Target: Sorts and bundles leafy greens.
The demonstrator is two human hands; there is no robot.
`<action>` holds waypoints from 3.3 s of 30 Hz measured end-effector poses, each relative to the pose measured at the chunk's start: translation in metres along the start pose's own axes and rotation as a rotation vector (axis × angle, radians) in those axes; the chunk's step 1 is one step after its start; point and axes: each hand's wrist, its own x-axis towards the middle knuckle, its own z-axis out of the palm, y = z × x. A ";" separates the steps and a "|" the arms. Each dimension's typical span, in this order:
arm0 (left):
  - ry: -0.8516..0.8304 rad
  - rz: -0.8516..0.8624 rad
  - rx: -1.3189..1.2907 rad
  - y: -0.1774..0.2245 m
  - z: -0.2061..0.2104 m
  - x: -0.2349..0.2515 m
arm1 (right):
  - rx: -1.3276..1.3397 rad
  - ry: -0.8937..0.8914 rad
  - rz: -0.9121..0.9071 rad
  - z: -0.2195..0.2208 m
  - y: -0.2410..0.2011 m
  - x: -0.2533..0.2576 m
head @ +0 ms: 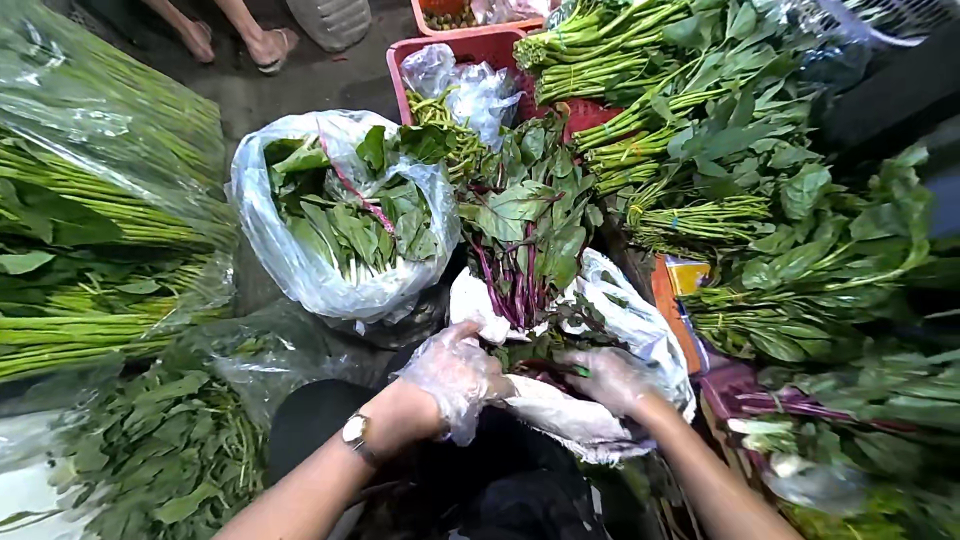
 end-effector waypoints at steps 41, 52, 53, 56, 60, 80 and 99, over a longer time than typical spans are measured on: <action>0.200 -0.379 0.012 -0.062 -0.053 0.046 | 0.132 0.892 -0.455 -0.107 -0.003 0.033; -0.167 -0.590 -0.063 -0.028 -0.011 0.077 | -0.138 0.720 -0.179 -0.172 -0.076 0.128; -0.163 -0.581 -0.064 -0.028 -0.011 0.076 | 0.020 0.792 -0.253 -0.178 -0.071 0.117; -0.172 -0.581 -0.056 -0.028 -0.010 0.079 | 0.504 0.876 -0.341 -0.191 -0.057 0.059; -0.162 -0.596 -0.060 -0.026 -0.012 0.081 | 0.952 0.843 -0.489 -0.181 -0.034 0.013; -0.227 -0.613 -0.067 -0.027 -0.012 0.083 | -0.252 0.561 -0.315 -0.196 -0.125 0.111; -0.074 -0.552 -0.117 -0.021 -0.028 0.071 | 1.015 0.721 -0.651 -0.248 -0.091 0.060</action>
